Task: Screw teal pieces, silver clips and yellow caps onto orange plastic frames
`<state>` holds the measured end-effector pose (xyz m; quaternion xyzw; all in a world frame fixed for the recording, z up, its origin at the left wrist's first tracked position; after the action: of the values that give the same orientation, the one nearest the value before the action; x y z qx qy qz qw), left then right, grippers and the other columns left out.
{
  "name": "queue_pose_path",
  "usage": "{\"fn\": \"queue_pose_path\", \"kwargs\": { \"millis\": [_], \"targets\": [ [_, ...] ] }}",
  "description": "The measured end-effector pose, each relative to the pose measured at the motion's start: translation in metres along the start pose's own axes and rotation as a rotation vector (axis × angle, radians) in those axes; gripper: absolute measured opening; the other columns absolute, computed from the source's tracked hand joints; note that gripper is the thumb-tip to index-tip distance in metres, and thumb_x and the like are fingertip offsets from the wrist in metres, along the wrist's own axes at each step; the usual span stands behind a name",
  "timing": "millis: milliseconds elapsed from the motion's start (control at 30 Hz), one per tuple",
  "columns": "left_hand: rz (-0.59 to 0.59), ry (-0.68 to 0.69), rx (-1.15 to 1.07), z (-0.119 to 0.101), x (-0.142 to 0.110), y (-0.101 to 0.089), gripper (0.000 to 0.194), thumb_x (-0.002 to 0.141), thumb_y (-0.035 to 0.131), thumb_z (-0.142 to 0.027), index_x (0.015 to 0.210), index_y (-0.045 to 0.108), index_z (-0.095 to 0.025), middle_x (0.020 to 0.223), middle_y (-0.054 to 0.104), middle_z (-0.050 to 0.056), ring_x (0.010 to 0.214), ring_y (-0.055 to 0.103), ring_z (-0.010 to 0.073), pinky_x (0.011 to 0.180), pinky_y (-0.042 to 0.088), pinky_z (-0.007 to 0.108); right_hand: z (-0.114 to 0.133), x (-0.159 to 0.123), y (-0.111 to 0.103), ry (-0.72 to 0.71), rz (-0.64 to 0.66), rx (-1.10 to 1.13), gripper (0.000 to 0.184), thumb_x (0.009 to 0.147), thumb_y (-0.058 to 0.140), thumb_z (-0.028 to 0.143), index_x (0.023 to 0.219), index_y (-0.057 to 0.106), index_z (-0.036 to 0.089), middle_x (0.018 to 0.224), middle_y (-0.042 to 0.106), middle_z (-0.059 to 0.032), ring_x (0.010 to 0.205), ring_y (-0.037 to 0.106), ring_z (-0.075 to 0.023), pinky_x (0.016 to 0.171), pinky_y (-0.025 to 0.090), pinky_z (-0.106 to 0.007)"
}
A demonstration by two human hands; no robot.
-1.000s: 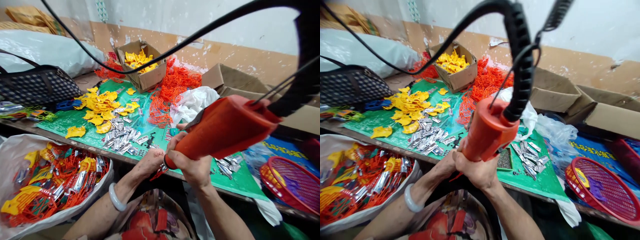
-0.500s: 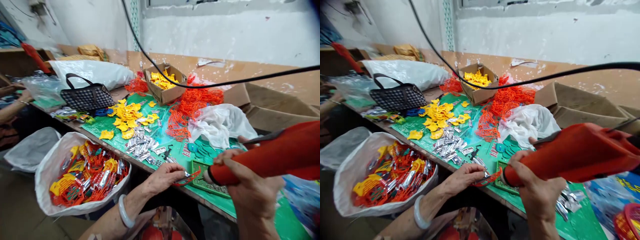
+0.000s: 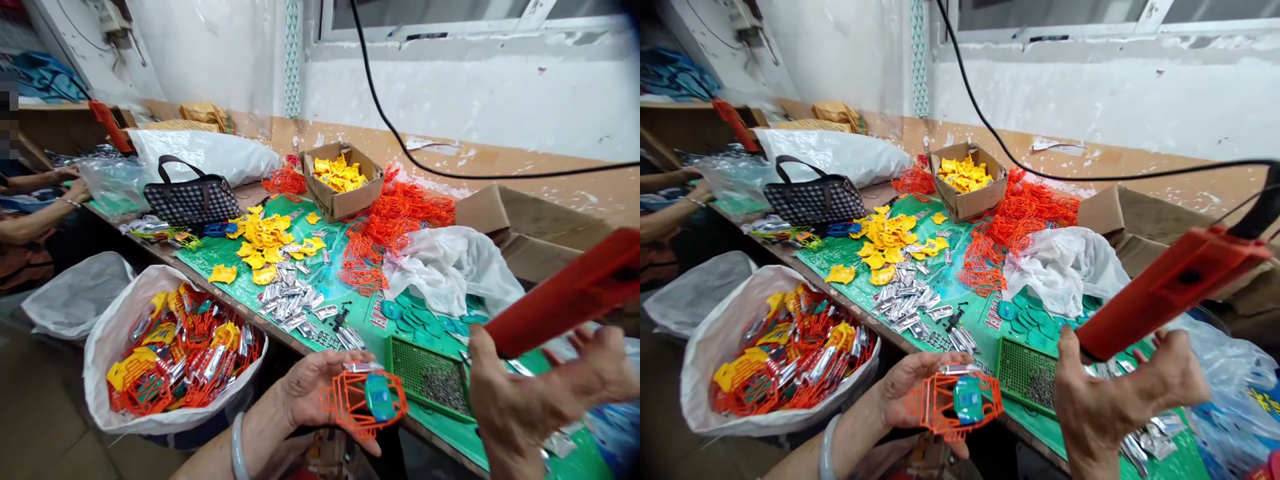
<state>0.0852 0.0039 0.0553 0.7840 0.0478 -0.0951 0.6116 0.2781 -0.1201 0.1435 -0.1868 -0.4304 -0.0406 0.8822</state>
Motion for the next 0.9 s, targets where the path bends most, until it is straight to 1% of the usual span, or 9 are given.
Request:
{"fn": "queue_pose_path", "kwargs": {
  "millis": [33,100,200,267,467,567,700,800,900],
  "targets": [
    [0.021,0.031,-0.011,-0.001,-0.003,-0.002,0.033,0.084,0.058,-0.034,0.113,0.064,-0.02,0.121,0.066,0.011,0.106,0.062,0.0338,0.081,0.049,0.057,0.012,-0.004,0.002,-0.158,-0.078,-0.061,0.106,0.058,0.085,0.032,0.148,0.031,0.018,0.137,0.042,-0.0222,0.126,0.037,-0.0454,0.1,0.033,-0.059],
    [0.045,0.087,-0.008,-0.003,-0.007,-0.008,0.044,0.083,0.058,-0.04,0.12,0.061,-0.016,0.12,0.067,0.014,0.103,0.064,0.034,0.077,0.052,0.053,0.03,-0.015,0.021,-0.366,-0.024,-0.017,0.083,0.067,0.079,0.026,0.141,0.043,0.022,0.126,0.052,-0.0181,0.119,0.047,-0.0406,0.1,0.036,-0.059],
    [0.014,0.129,0.015,-0.004,-0.012,-0.018,0.047,0.086,0.055,-0.046,0.117,0.062,-0.012,0.104,0.074,0.014,0.091,0.069,0.0285,0.069,0.055,0.042,0.041,-0.034,0.077,-0.389,0.488,0.197,0.031,0.086,0.058,0.023,0.118,0.06,0.023,0.106,0.06,-0.0105,0.101,0.057,-0.0274,0.089,0.047,-0.047],
    [-0.028,0.156,0.022,-0.006,-0.018,-0.022,0.046,0.088,0.054,-0.047,0.115,0.063,-0.011,0.098,0.075,0.012,0.087,0.07,0.0257,0.067,0.055,0.038,0.045,-0.05,0.115,-0.389,0.823,0.228,0.023,0.089,0.051,0.022,0.107,0.065,0.02,0.102,0.063,-0.0102,0.097,0.058,-0.0241,0.085,0.049,-0.041],
    [-0.079,0.32,0.044,-0.02,-0.04,-0.024,0.051,0.079,0.067,-0.05,0.114,0.063,-0.013,0.105,0.072,0.011,0.092,0.068,0.0233,0.068,0.054,0.032,0.063,-0.088,0.18,-0.518,1.227,0.167,0.02,0.077,0.06,0.013,0.087,0.073,0.023,0.094,0.066,-0.0068,0.094,0.055,-0.023,0.083,0.043,-0.034],
    [-0.144,0.39,0.08,-0.027,-0.046,-0.023,0.052,0.068,0.081,-0.04,0.111,0.064,-0.016,0.114,0.068,0.009,0.095,0.065,0.0194,0.071,0.052,0.026,0.066,-0.101,0.195,-0.493,1.317,0.129,0.021,0.076,0.057,0.009,0.081,0.073,0.021,0.094,0.066,-0.0075,0.092,0.054,-0.0231,0.08,0.04,-0.034],
    [-0.36,0.49,0.284,-0.028,-0.041,-0.022,0.051,0.064,0.077,-0.008,0.112,0.066,-0.019,0.118,0.066,0.006,0.09,0.063,0.0135,0.075,0.047,0.021,0.06,-0.105,0.202,-0.385,1.343,0.161,0.021,0.081,0.053,0.011,0.079,0.072,0.019,0.092,0.065,-0.0082,0.089,0.054,-0.0216,0.08,0.04,-0.033],
    [-0.469,0.583,0.456,-0.025,-0.031,-0.025,0.048,0.06,0.077,-0.005,0.105,0.069,-0.019,0.098,0.072,0.003,0.087,0.063,0.0155,0.084,0.045,0.025,0.052,-0.098,0.195,-0.26,1.319,0.262,0.022,0.085,0.049,0.014,0.088,0.071,0.018,0.091,0.063,-0.0078,0.086,0.055,-0.0193,0.08,0.042,-0.033],
    [-0.575,0.589,0.592,-0.023,-0.025,-0.033,0.016,0.064,0.08,-0.02,0.077,0.073,-0.016,0.067,0.068,-0.001,0.064,0.058,0.0122,0.068,0.044,0.023,0.043,-0.086,0.176,-0.094,1.263,0.41,0.021,0.086,0.046,0.018,0.092,0.066,0.017,0.089,0.062,-0.0061,0.084,0.055,-0.0175,0.079,0.044,-0.032]
  ]
}}
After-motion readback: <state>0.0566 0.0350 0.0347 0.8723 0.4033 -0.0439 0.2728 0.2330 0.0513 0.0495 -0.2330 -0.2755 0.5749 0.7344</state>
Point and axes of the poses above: each hand's wrist, its own x-axis towards the middle knuckle, its own y-axis out of the palm, z = x × y, the point moved 4 cm from there along x, towards the middle knuckle
